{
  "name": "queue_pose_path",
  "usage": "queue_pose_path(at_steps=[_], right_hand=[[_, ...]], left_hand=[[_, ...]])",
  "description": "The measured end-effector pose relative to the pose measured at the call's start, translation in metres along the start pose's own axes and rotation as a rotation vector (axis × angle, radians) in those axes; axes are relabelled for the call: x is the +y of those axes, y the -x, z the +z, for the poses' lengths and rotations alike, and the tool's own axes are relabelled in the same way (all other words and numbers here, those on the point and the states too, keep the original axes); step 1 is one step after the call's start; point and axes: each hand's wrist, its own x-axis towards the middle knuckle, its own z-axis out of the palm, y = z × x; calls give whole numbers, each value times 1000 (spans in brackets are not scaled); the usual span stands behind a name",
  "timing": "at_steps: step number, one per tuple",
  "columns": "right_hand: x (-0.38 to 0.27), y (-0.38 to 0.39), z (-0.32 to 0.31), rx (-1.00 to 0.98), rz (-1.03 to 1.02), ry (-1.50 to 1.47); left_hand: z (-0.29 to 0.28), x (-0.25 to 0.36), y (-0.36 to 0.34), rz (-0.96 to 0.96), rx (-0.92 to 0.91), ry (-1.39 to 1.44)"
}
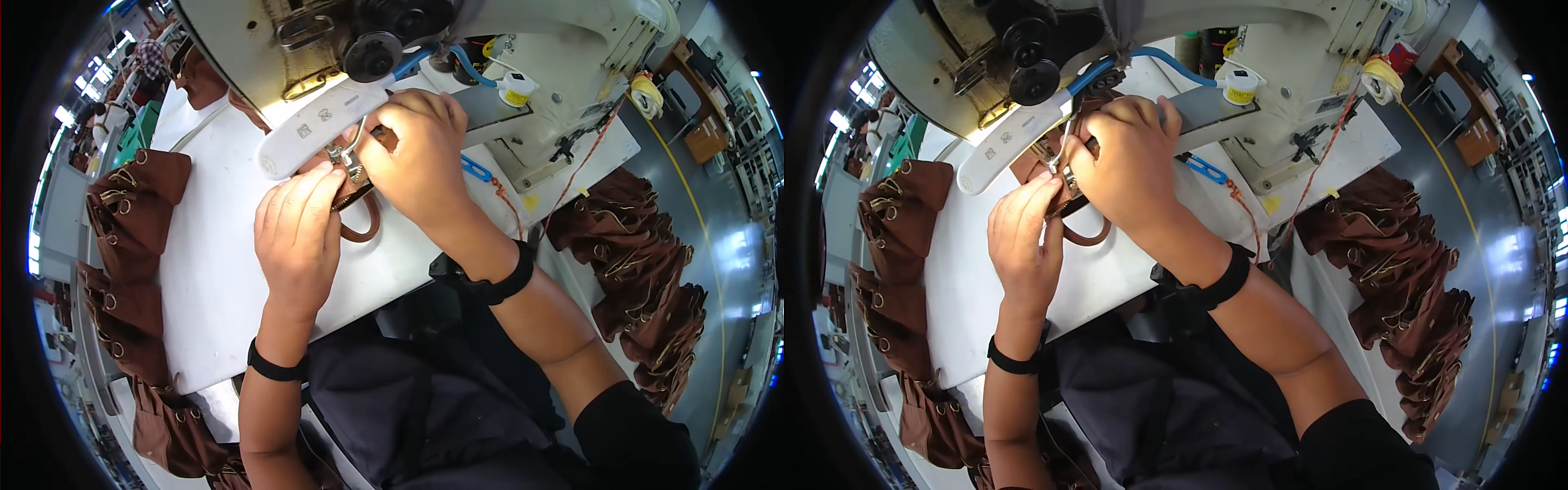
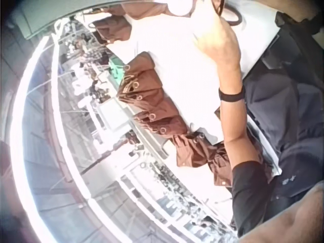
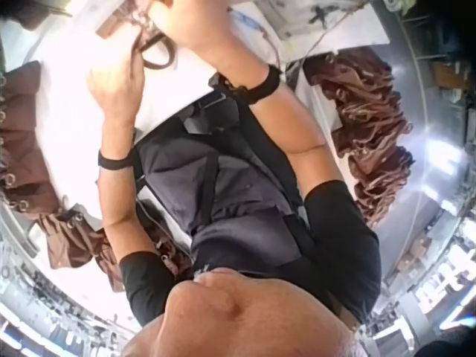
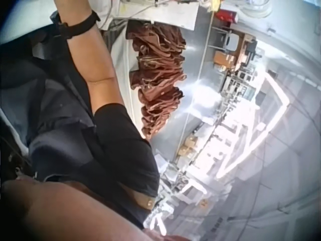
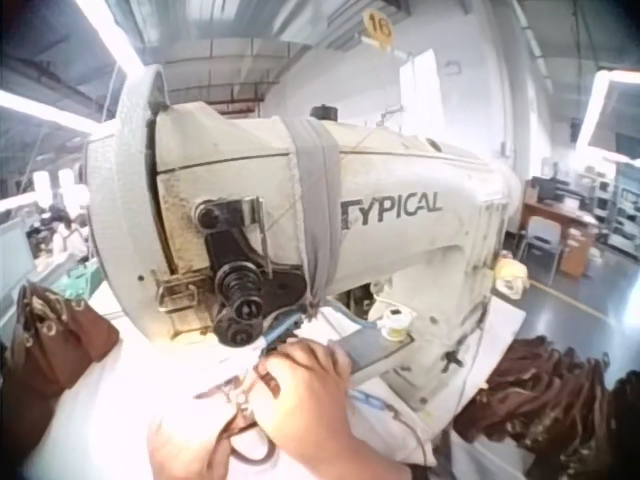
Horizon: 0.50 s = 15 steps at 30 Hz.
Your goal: The person sews a zipper onto a brown leather bag using an industrial sewing machine. They guide the bag under the needle, stitch along the zipper, and trim excess thread with scissors. The person then moves the finished bag aside and picks up another bag to repeat the process.
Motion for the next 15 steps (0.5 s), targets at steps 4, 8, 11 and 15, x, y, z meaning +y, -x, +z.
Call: queue_pose_path(at_steps=[4, 8, 11, 15], right_hand=[[-1, 3, 0, 59, -43, -3], [2, 3, 1, 101, -51, -50], [1, 3, 2, 80, -30, -79], [2, 3, 2, 86, -32, -69]], left_hand=[[-3, 8, -2, -44, 0, 20], [-6, 7, -6, -15, -2, 27], [-5, 4, -5, -49, -25, 57], [-4, 11, -5, -105, -45, 75]])
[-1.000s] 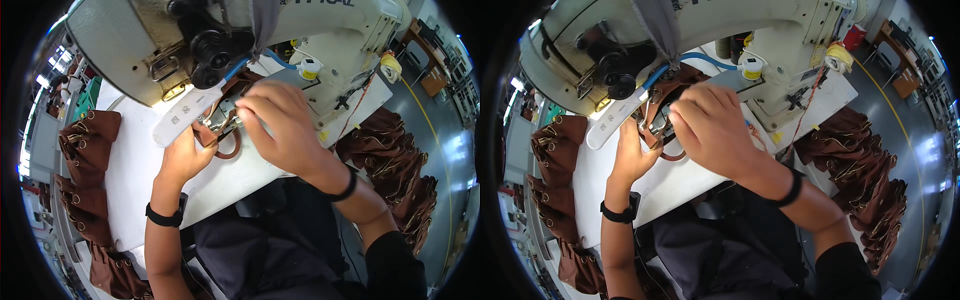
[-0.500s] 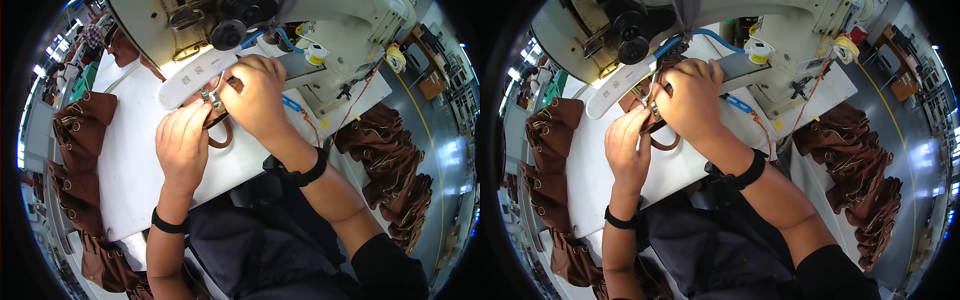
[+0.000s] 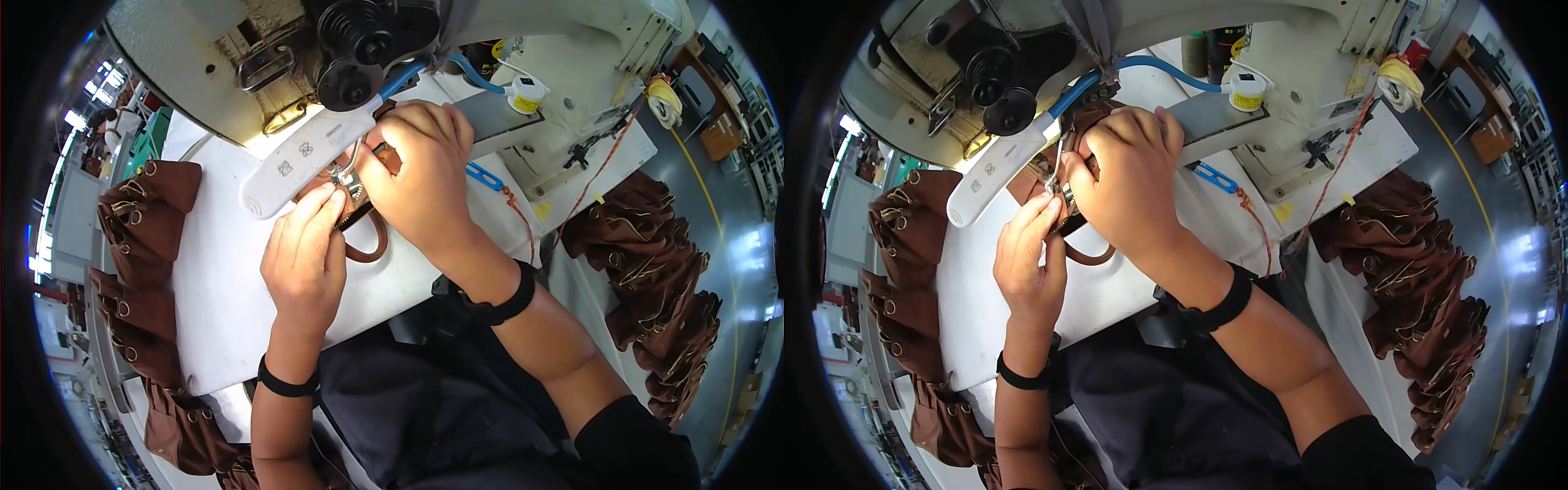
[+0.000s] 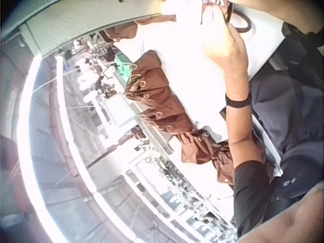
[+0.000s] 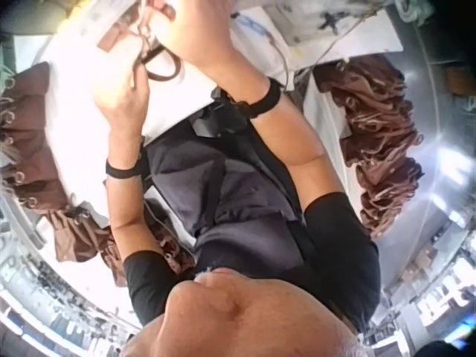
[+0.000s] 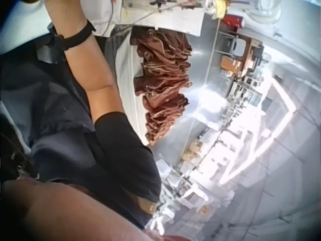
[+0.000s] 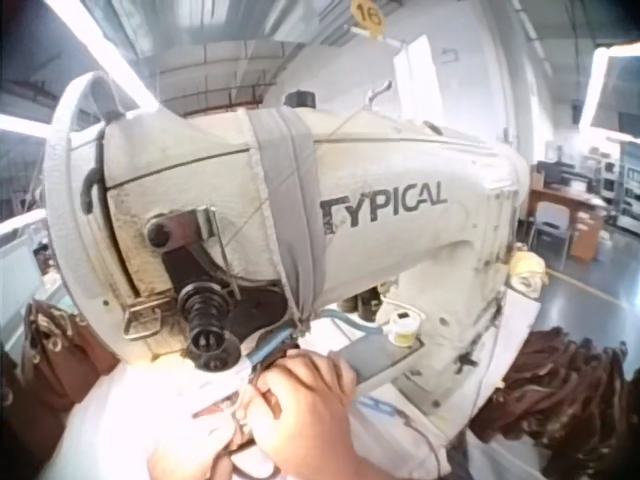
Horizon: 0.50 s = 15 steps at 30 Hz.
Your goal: The person sews a zipper onto a brown leather bag using an industrial sewing machine. They guide the bag under the needle, stitch along the zipper, and trim excess thread with scissors. The person then moves the finished bag aside and picks up another bag to repeat the process.
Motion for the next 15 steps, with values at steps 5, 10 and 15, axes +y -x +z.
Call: queue_pose_path(at_steps=[5, 10, 15], right_hand=[[0, 2, -2, -9, -3, -4], [8, 10, -20, -29, -54, -127], [13, 18, -50, -236, -231, -59]], left_hand=[[6, -5, -1, 90, 81, -80], [5, -6, -2, 67, 60, 8], [7, -8, 0, 47, 79, 36]])
